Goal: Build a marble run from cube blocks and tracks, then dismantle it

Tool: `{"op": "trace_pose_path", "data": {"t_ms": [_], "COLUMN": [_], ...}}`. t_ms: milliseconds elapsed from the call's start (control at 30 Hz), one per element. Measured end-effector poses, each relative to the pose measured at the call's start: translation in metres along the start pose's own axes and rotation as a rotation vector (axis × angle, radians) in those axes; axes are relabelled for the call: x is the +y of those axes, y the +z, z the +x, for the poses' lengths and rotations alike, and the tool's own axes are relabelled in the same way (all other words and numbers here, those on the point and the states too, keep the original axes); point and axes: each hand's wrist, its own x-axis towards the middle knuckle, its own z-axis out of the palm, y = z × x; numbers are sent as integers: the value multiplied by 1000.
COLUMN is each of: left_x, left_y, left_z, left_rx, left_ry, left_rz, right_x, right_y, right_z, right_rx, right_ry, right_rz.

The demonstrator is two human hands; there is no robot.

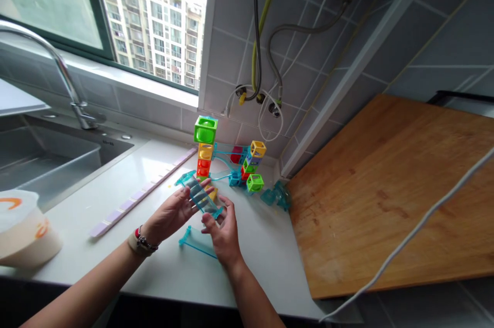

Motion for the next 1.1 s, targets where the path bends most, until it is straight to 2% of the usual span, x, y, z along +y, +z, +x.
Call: {"op": "trace_pose_path", "data": {"t_ms": [167, 367, 567, 733, 933, 1100], "left_x": [-8, -24, -11, 4, 5, 5], "left_y": [5, 24, 18, 8, 3, 6], "left_z": [-15, -22, -22, -16, -15, -22], "left_rx": [-30, -6, 13, 9, 24, -85], "left_ry": [-9, 87, 163, 145, 8, 3], "left_rz": [112, 308, 445, 721, 603, 570], "right_x": [-4, -4, -4, -8, -15, -11], "right_y": [0, -16, -34, -45, -56, -67], "right_z": [-3, 3, 7, 6, -3, -8], "right_rx": [137, 242, 273, 257, 215, 126], "right_ry": [142, 281, 224, 213, 173, 171], "right_rz": [242, 380, 332, 344, 284, 90]}}
